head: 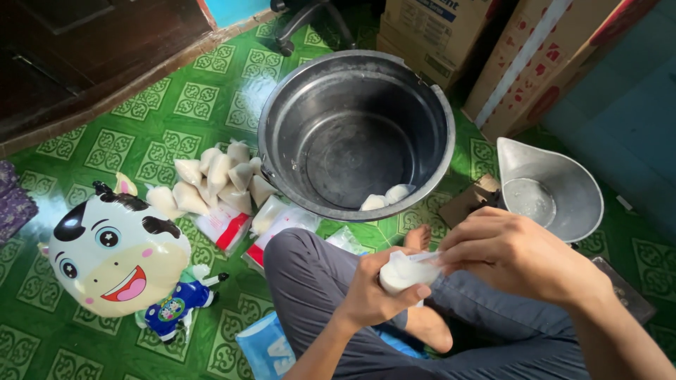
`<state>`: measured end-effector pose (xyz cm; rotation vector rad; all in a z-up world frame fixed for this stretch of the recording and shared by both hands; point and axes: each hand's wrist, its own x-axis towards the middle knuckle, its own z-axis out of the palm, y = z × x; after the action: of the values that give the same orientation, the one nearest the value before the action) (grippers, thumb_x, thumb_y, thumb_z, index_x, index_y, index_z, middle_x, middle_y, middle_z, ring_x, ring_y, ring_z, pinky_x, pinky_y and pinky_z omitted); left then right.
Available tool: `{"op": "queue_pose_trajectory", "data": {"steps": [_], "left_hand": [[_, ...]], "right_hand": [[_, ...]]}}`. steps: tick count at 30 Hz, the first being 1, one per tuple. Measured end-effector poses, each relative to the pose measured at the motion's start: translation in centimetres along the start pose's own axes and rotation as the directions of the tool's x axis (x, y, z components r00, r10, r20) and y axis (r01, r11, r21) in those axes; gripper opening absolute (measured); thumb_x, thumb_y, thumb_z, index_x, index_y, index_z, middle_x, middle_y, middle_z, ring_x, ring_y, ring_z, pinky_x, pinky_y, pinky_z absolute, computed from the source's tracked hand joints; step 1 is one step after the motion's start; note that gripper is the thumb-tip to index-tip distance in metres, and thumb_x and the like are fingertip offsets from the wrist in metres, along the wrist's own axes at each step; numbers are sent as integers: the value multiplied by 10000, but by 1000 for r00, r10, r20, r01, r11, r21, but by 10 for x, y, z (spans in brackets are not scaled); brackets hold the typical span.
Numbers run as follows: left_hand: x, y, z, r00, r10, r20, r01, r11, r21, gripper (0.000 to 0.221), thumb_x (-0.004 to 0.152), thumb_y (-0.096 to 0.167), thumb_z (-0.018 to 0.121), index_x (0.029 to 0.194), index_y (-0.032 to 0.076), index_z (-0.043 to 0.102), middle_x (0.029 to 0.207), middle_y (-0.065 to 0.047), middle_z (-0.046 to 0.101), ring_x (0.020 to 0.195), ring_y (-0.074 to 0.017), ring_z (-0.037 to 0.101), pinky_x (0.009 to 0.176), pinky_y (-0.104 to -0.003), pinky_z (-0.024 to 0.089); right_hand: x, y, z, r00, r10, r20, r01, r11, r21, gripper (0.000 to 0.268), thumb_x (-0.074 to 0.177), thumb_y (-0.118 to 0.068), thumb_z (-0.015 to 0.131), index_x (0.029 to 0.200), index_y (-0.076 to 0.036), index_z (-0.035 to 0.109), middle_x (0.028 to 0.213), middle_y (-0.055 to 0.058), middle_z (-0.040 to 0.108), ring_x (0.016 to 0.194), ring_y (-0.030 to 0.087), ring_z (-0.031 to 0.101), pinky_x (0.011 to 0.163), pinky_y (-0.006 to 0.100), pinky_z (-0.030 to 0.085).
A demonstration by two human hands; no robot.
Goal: Filling small plastic bags with liquid and tying them manually to seal them.
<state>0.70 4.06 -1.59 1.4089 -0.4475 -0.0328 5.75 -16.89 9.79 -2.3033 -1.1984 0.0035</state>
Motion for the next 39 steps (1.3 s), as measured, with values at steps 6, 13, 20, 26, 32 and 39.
{"op": "queue_pose_trajectory", "data": {"steps": [6, 13, 20, 26, 32, 39], "left_hand": [[4, -2, 3, 998, 54, -33, -51, 995, 87, 331, 741, 143, 758, 1004, -42, 679, 808, -92, 718, 629, -138, 608, 594, -254, 491], [8, 2, 11, 991, 88, -98, -77, 990, 117, 277, 775, 173, 734, 950, -40, 695, 681, -56, 655, 528, -114, 517, 501, -263, 425], [6, -1, 17, 994, 59, -93, -46, 990, 136, 323, 711, 112, 748, 1006, -2, 683, 820, -66, 710, 645, -127, 586, 604, -273, 505], [8, 13, 21, 989, 108, -101, -85, 975, 207, 280, 668, 27, 761, 936, 23, 682, 791, -47, 694, 606, -146, 590, 569, -266, 493], [7, 22, 22, 988, 108, -112, -83, 975, 207, 178, 695, 4, 759, 842, 53, 670, 796, -24, 699, 631, -153, 619, 593, -269, 505], [2, 17, 26, 992, 78, -102, -64, 990, 129, 307, 700, -50, 724, 953, 56, 587, 800, -25, 715, 670, -137, 662, 629, -258, 542]], "right_hand": [[-5, 5, 0, 996, 90, -8, -89, 990, 109, 251, 620, -73, 766, 854, -158, 797, 903, -79, 777, 764, 134, 687, 658, 283, 563], [-7, 0, -2, 950, 312, -22, -302, 934, 191, 345, 580, -62, 821, 901, -180, 771, 757, -45, 758, 504, 119, 586, 420, 267, 457], [-1, -21, 33, 964, 173, -203, -207, 965, -161, 593, 716, -456, 762, 1161, -97, 606, 977, 55, 636, 774, 215, 632, 661, 344, 511], [8, -16, 50, 941, -43, -337, -121, 884, -452, 326, 831, -377, 721, 730, -107, 567, 658, 18, 478, 522, 180, 464, 505, 325, 415], [2, -5, 60, 926, -169, -339, -59, 819, -571, 166, 837, -198, 680, 754, -118, 561, 676, 2, 468, 523, 149, 454, 463, 301, 386], [-3, 2, 57, 932, -238, -272, 22, 788, -615, 163, 783, -146, 668, 708, -136, 524, 662, 5, 451, 521, 146, 440, 470, 292, 367]]}}
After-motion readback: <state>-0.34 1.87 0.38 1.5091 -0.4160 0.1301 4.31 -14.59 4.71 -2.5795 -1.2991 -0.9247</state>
